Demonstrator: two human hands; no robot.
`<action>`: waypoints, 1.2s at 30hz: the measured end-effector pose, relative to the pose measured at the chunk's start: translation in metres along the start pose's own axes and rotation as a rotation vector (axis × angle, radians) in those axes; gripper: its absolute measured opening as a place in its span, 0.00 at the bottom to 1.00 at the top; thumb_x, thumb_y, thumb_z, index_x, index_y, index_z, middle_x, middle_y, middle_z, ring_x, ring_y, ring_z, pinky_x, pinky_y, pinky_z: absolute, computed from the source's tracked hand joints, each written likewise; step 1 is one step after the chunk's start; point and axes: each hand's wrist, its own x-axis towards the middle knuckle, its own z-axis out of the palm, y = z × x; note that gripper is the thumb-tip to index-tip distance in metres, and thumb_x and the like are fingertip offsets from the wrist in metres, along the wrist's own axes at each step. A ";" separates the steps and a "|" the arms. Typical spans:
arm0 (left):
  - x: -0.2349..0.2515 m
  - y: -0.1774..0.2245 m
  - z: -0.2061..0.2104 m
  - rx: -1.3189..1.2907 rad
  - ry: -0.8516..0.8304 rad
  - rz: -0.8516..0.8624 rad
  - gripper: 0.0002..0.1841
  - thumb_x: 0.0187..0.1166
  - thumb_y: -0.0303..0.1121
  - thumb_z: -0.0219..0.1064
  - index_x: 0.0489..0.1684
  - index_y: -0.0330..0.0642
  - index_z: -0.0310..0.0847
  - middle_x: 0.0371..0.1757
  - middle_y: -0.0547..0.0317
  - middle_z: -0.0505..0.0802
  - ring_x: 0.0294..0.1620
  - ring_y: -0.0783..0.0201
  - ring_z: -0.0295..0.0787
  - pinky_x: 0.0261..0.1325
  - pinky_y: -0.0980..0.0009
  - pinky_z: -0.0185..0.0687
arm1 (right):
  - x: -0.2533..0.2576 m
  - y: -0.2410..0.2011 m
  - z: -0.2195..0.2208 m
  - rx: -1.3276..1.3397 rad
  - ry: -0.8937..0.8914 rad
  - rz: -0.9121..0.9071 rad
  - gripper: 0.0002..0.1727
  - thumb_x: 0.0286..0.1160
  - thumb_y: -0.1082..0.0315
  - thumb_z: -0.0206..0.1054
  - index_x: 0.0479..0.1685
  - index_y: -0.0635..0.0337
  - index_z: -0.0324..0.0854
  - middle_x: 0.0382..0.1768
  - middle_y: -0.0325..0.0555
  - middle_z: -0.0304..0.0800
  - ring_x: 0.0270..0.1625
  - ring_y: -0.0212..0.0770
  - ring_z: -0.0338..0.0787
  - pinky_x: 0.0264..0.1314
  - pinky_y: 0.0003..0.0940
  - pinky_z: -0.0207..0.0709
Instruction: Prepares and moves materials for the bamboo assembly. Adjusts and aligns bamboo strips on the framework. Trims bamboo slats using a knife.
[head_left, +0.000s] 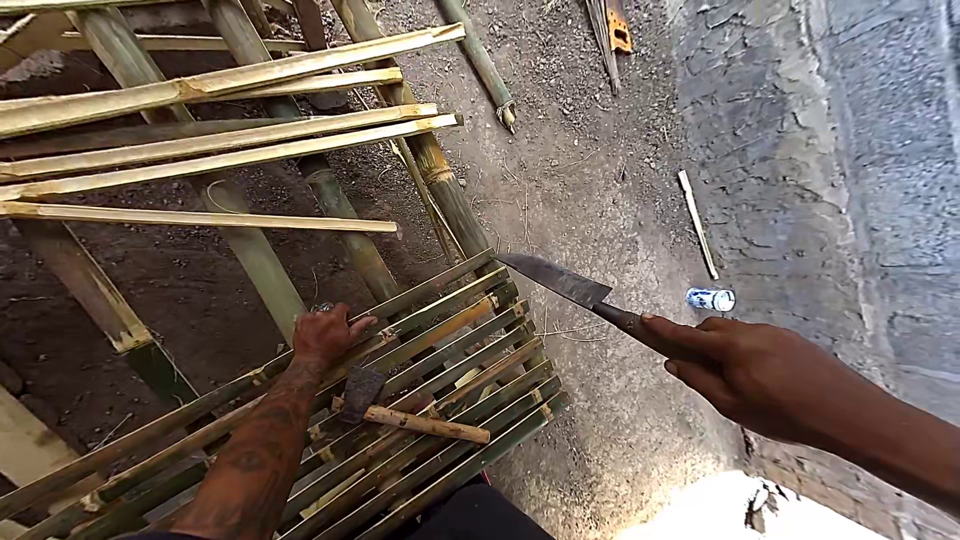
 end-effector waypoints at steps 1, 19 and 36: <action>0.000 0.000 0.000 -0.003 -0.003 -0.001 0.46 0.77 0.76 0.53 0.42 0.30 0.86 0.34 0.33 0.93 0.43 0.32 0.94 0.46 0.34 0.83 | 0.000 0.000 -0.001 -0.001 -0.005 0.002 0.31 0.76 0.56 0.64 0.82 0.40 0.78 0.39 0.56 0.92 0.37 0.61 0.92 0.35 0.60 0.81; -0.002 0.000 -0.001 -0.004 -0.013 -0.001 0.47 0.77 0.77 0.50 0.41 0.32 0.86 0.34 0.35 0.94 0.44 0.34 0.95 0.46 0.36 0.84 | 0.025 -0.046 -0.049 -0.383 -0.159 -0.044 0.34 0.76 0.62 0.62 0.86 0.33 0.70 0.35 0.59 0.86 0.29 0.60 0.89 0.24 0.54 0.77; -0.001 0.002 -0.008 -0.026 -0.052 0.032 0.46 0.77 0.77 0.49 0.42 0.33 0.86 0.36 0.34 0.94 0.45 0.33 0.95 0.47 0.36 0.84 | 0.084 -0.070 -0.121 -0.071 -0.438 0.166 0.20 0.86 0.60 0.65 0.75 0.38 0.82 0.29 0.45 0.87 0.27 0.43 0.85 0.29 0.43 0.76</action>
